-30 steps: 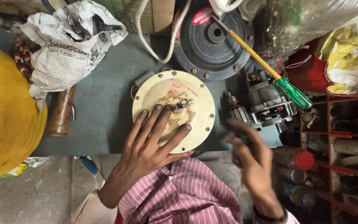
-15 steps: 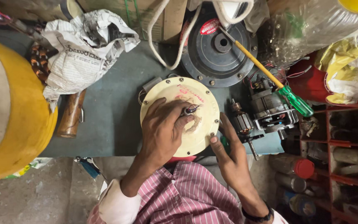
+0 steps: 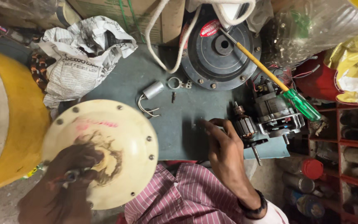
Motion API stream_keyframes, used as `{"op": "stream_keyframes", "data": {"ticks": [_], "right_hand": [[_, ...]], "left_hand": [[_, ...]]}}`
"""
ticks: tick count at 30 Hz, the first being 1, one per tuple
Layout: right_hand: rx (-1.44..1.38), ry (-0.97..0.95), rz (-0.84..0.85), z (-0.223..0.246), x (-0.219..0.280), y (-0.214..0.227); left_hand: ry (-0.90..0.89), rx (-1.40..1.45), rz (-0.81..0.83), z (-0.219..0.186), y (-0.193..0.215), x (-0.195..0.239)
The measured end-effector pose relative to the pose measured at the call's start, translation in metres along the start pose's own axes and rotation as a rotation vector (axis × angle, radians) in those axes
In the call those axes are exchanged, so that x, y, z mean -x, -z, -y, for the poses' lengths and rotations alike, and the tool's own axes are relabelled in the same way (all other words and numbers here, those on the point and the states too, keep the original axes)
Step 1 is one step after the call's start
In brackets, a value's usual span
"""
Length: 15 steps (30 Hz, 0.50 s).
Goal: The person uses a screwdriver to tighten screws on a circular off-white electrical component mounted on a workbench. They rotate the component to access different screw locations and continue tightening throughout the clip.
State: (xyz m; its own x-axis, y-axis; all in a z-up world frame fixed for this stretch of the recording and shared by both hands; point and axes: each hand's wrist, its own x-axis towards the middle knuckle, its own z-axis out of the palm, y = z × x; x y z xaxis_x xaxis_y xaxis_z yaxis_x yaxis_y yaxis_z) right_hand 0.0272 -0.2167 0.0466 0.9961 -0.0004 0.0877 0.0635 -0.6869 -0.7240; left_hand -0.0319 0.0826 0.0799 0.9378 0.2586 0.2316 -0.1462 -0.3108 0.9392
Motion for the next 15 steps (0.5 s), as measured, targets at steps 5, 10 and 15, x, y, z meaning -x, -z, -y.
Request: {"op": "stream_keyframes", "data": {"ticks": [5,10,15], "right_hand": [[0.204,0.022,0.033,0.017,-0.038,-0.032],[0.437,0.332,0.099,0.015,-0.066,-0.065],[0.442,0.332,0.078,-0.005,-0.061,-0.07]], "left_hand": [[-0.076,0.022,0.069,0.023,0.009,-0.008],[0.014,-0.105,0.066,0.016,-0.003,0.009],[0.185,-0.087,0.171,0.003,-0.025,-0.003]]}}
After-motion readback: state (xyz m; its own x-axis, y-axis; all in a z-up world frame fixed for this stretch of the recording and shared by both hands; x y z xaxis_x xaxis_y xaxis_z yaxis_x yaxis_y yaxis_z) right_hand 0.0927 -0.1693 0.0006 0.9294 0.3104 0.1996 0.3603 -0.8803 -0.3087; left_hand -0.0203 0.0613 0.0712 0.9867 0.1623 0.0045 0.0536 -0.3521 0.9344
